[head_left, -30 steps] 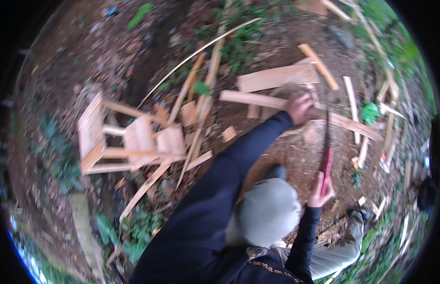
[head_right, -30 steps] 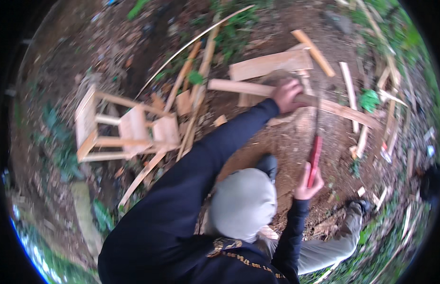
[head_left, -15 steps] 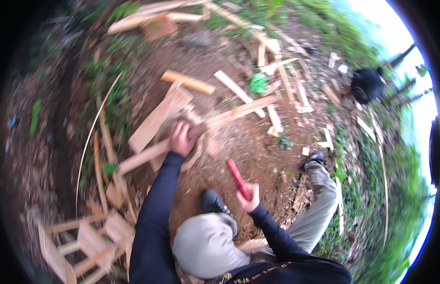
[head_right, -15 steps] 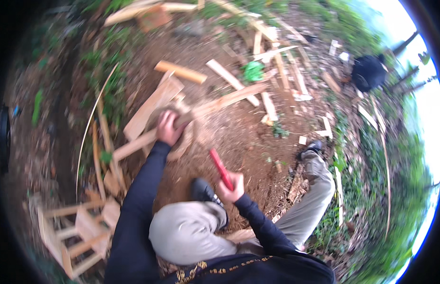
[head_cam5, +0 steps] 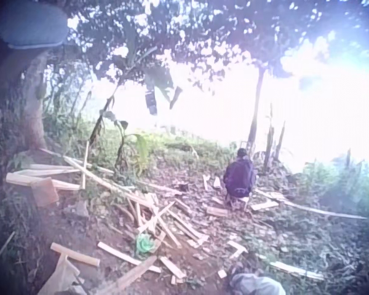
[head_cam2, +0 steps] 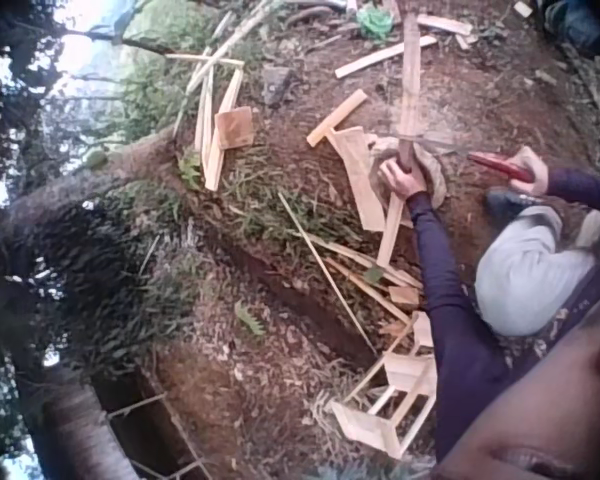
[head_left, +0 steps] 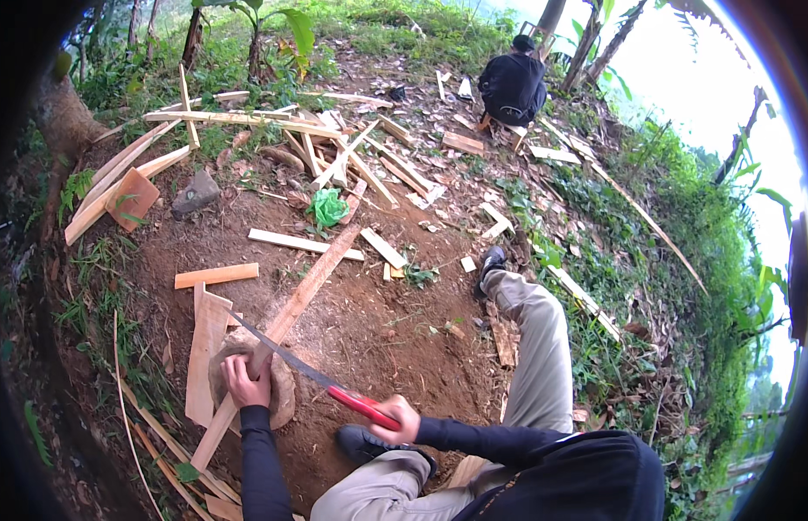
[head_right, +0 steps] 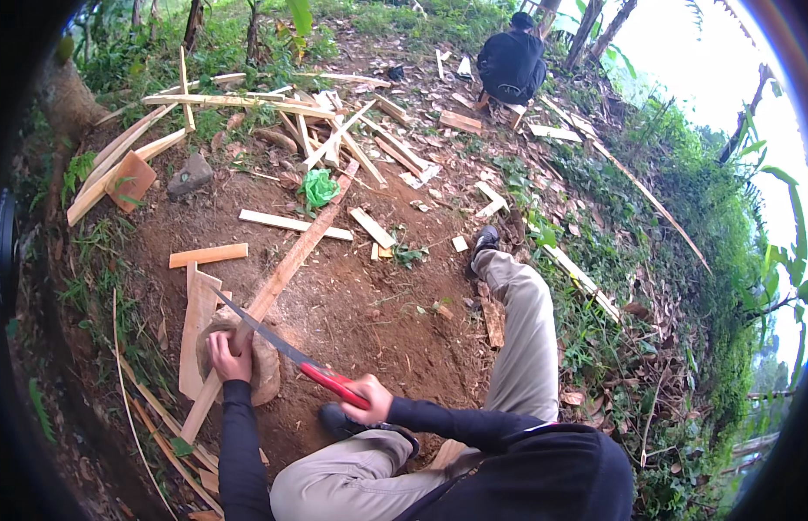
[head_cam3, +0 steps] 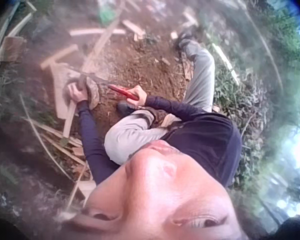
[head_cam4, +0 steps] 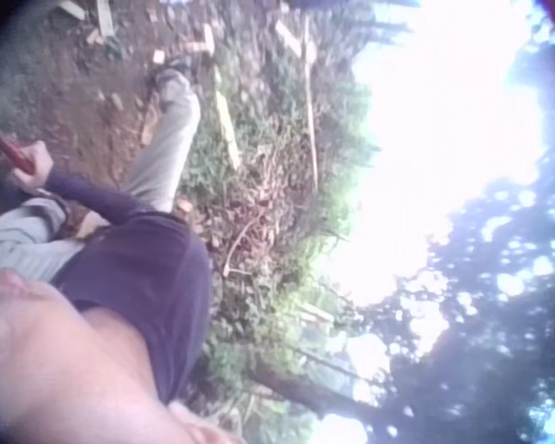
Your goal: The person uses a red hand saw to cut a long wooden plank resting on a tree stump. They hold the wood steady with their left hand while sawing with their right hand, creating smaller pieces of wood.
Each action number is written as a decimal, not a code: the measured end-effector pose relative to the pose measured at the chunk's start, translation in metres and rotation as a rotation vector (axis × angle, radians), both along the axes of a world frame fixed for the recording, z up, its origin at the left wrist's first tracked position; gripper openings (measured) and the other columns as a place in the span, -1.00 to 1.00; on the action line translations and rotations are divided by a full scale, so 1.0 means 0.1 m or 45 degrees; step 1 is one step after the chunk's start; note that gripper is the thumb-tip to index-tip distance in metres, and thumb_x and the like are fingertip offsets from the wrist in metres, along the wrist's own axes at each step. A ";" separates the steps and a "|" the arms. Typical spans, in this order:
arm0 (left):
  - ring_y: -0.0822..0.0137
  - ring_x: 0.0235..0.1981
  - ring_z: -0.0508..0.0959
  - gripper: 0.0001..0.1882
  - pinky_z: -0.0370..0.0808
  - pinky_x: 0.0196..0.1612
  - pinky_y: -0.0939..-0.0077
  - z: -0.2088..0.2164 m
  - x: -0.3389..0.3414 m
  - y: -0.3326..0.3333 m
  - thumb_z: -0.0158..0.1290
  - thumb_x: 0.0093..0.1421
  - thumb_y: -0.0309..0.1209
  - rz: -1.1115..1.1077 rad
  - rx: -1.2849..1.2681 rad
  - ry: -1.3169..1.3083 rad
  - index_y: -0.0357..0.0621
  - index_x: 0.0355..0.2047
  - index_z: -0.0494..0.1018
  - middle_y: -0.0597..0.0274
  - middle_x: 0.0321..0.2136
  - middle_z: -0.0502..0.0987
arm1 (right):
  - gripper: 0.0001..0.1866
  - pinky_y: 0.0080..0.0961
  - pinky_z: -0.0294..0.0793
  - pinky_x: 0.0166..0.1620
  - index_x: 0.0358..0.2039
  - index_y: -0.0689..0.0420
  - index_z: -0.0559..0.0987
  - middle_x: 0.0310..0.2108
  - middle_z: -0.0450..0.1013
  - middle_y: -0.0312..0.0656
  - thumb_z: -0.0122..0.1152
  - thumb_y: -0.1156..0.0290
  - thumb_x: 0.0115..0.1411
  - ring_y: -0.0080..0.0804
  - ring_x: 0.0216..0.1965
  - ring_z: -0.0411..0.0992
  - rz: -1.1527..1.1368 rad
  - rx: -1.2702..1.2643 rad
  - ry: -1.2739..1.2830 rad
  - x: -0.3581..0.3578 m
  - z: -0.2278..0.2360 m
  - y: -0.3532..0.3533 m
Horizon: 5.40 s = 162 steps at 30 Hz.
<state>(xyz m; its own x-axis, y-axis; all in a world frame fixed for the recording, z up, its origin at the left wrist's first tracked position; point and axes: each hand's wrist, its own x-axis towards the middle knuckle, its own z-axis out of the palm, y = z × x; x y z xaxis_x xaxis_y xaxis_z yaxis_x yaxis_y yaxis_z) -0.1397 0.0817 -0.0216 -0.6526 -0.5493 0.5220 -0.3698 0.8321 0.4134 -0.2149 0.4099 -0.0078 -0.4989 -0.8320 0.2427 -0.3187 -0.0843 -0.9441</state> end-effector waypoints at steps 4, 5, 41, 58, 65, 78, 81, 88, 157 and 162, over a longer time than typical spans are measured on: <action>-0.14 -0.17 0.42 -0.56 0.39 -0.07 -0.01 -0.06 0.02 0.04 0.33 0.07 -0.12 0.016 -0.011 -0.049 -0.26 -0.35 0.45 -0.02 -0.32 0.39 | -0.84 -0.24 0.39 -0.48 -0.47 0.20 0.47 -0.66 0.36 0.00 0.26 0.43 0.06 -0.02 -0.65 0.38 -0.037 0.008 -0.069 -0.17 0.18 -0.79; -0.14 -0.17 0.42 -0.55 0.39 -0.06 0.00 -0.06 0.01 0.02 0.33 0.06 -0.12 0.024 -0.021 -0.057 -0.26 -0.35 0.45 -0.02 -0.32 0.39 | -0.83 -0.23 0.37 -0.49 -0.47 0.21 0.45 -0.67 0.35 0.01 0.26 0.43 0.07 -0.01 -0.65 0.37 -0.044 0.006 -0.012 -0.19 0.11 -0.90; 0.01 -0.16 0.43 -0.62 0.41 -0.04 0.10 -0.02 0.09 -0.02 0.31 0.09 -0.10 -0.038 0.001 -0.005 -0.12 -0.33 0.48 0.09 -0.28 0.40 | -0.93 -0.48 0.41 -0.52 -0.58 0.17 0.53 -0.74 0.33 -0.19 0.18 0.50 0.01 -0.48 -0.70 0.41 -0.103 0.133 0.055 0.08 -0.02 -0.11; -0.03 -0.18 0.43 -0.57 0.43 -0.05 0.10 0.02 0.05 0.01 0.31 0.09 -0.07 0.010 -0.042 -0.052 -0.19 -0.33 0.48 0.04 -0.29 0.41 | -0.94 -0.49 0.35 -0.55 -0.52 0.20 0.55 -0.74 0.31 -0.21 0.19 0.52 0.06 -0.48 -0.72 0.35 -0.127 0.147 -0.009 -0.10 0.12 -0.73; -0.01 -0.18 0.45 -0.58 0.42 -0.02 0.09 0.03 0.04 -0.02 0.32 0.09 -0.06 -0.059 0.005 0.070 -0.15 -0.36 0.47 0.08 -0.32 0.40 | -0.85 -0.51 0.30 -0.57 -0.57 0.23 0.52 -0.77 0.27 -0.33 0.22 0.46 0.09 -0.63 -0.70 0.30 -0.220 0.205 0.088 0.21 -0.29 0.35; 0.05 -0.17 0.43 -0.64 0.40 -0.07 0.14 0.05 0.02 0.00 0.33 0.07 -0.16 0.036 -0.072 -0.056 -0.11 -0.31 0.47 0.14 -0.29 0.41 | -0.87 -0.44 0.27 -0.60 -0.56 0.24 0.53 -0.79 0.25 -0.20 0.24 0.48 0.07 -0.44 -0.78 0.29 -0.096 0.219 0.082 -0.21 0.16 0.24; 0.02 -0.19 0.43 -0.59 0.41 -0.08 0.13 0.08 0.06 -0.03 0.33 0.07 -0.12 0.001 -0.058 -0.042 -0.18 -0.32 0.47 0.10 -0.31 0.41 | -0.87 -0.44 0.32 -0.57 -0.60 0.22 0.49 -0.76 0.31 -0.16 0.21 0.50 0.04 -0.40 -0.76 0.34 -0.128 0.131 0.035 -0.16 0.33 -0.21; 0.02 -0.16 0.42 -0.56 0.40 -0.04 0.11 0.00 0.09 -0.05 0.29 0.11 -0.02 0.031 0.003 -0.080 -0.13 -0.32 0.46 0.08 -0.28 0.39 | -0.92 -0.51 0.39 -0.54 -0.54 0.21 0.56 -0.73 0.39 -0.19 0.21 0.51 0.05 -0.46 -0.72 0.42 -0.111 0.125 0.001 -0.09 0.18 -0.33; 0.05 -0.16 0.40 -0.57 0.44 -0.04 0.18 0.02 0.11 -0.04 0.32 0.08 -0.04 0.046 0.013 -0.078 -0.12 -0.28 0.50 0.10 -0.27 0.38 | -0.91 -0.52 0.31 -0.61 -0.57 0.21 0.55 -0.79 0.29 -0.24 0.18 0.55 0.07 -0.54 -0.76 0.31 -0.174 0.231 0.248 -0.10 0.14 0.10; -0.03 -0.18 0.41 -0.57 0.42 -0.09 0.10 0.08 0.02 -0.02 0.33 0.07 -0.09 0.034 -0.019 -0.082 -0.17 -0.30 0.48 0.06 -0.27 0.37 | -0.81 -0.48 0.26 -0.60 -0.61 0.19 0.46 -0.78 0.26 -0.21 0.24 0.49 0.11 -0.48 -0.76 0.30 -0.171 0.088 0.037 -0.26 0.21 -0.85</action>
